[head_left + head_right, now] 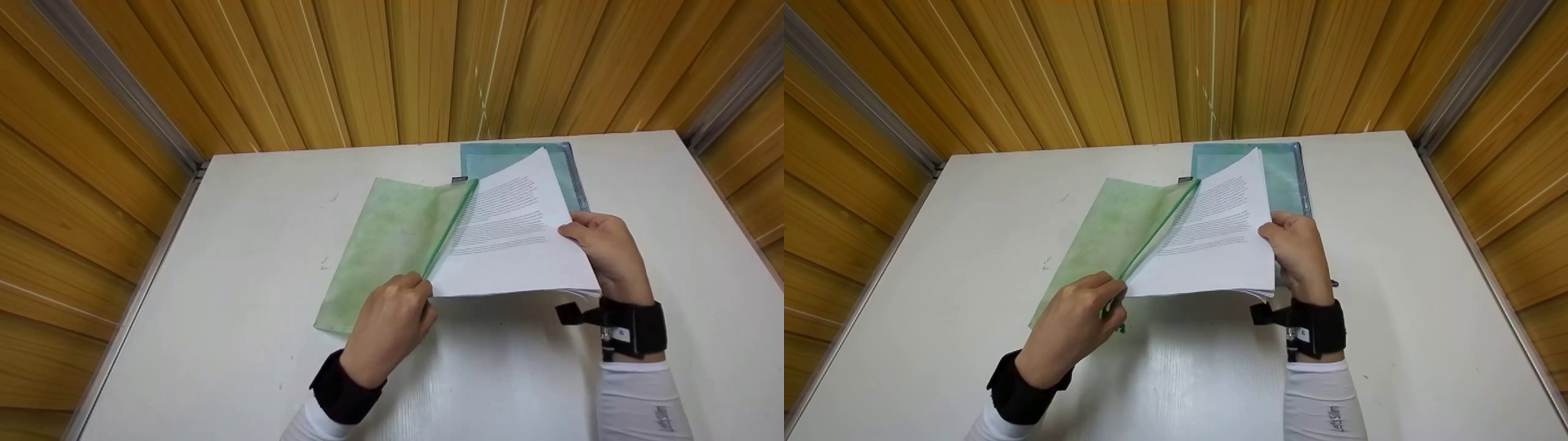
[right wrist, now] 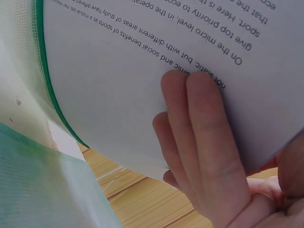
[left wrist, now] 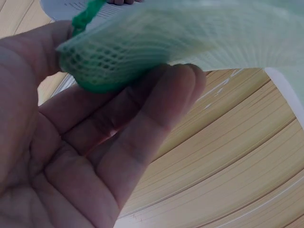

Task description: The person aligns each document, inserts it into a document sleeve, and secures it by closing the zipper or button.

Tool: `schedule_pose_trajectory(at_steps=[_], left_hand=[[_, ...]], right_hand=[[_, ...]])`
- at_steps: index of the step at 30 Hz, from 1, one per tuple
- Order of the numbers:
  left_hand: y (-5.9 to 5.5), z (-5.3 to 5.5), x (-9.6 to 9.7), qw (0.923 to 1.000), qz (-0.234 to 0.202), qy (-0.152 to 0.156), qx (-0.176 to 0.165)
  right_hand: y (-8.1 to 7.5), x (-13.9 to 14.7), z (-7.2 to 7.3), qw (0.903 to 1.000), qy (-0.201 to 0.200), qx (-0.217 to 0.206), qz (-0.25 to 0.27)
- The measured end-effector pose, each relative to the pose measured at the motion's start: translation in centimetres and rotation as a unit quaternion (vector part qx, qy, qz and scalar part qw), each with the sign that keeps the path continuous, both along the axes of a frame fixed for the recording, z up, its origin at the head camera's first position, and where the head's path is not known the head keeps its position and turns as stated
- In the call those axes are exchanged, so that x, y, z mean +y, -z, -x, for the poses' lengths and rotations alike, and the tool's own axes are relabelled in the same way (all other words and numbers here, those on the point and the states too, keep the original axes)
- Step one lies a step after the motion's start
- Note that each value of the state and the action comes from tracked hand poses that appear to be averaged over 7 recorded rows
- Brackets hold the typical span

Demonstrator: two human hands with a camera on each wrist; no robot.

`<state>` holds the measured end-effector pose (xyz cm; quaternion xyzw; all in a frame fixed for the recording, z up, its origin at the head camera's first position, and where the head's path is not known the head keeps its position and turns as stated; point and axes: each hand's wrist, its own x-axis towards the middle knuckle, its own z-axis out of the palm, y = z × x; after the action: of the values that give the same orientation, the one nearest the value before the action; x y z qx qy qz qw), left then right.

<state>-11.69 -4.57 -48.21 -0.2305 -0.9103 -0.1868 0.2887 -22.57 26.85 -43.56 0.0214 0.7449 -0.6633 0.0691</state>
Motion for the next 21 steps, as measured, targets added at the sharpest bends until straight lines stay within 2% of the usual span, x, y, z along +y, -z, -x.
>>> schedule_pose_trajectory(at_steps=[6, 10, 12, 17, 19, 21], left_hand=[[0.08, -0.20, 0.04, 0.9999, 0.012, -0.001, 0.009], [0.05, -0.32, -0.05, 0.9995, 0.027, 0.000, 0.016], [0.00, -0.40, -0.10, 0.9995, 0.030, 0.005, 0.007], [-0.38, -0.56, -0.15, 0.9982, 0.031, 0.015, -0.050], [-0.44, -0.52, -0.08, 0.9980, 0.039, 0.007, -0.049], [-0.37, -0.43, 0.00, 0.9985, 0.042, -0.002, -0.034]], right_hand=[[0.05, -0.18, 0.04, 0.9998, -0.006, 0.014, -0.013], [-0.12, -0.46, -0.16, 0.9990, -0.002, 0.024, -0.039], [-0.13, -0.58, -0.24, 0.9985, -0.001, 0.029, -0.046], [-0.25, -0.72, -0.53, 0.9966, -0.001, 0.039, -0.072], [-0.40, -0.69, -0.73, 0.9957, 0.003, 0.041, -0.083], [-0.52, -0.66, -0.89, 0.9953, 0.008, 0.043, -0.086]])
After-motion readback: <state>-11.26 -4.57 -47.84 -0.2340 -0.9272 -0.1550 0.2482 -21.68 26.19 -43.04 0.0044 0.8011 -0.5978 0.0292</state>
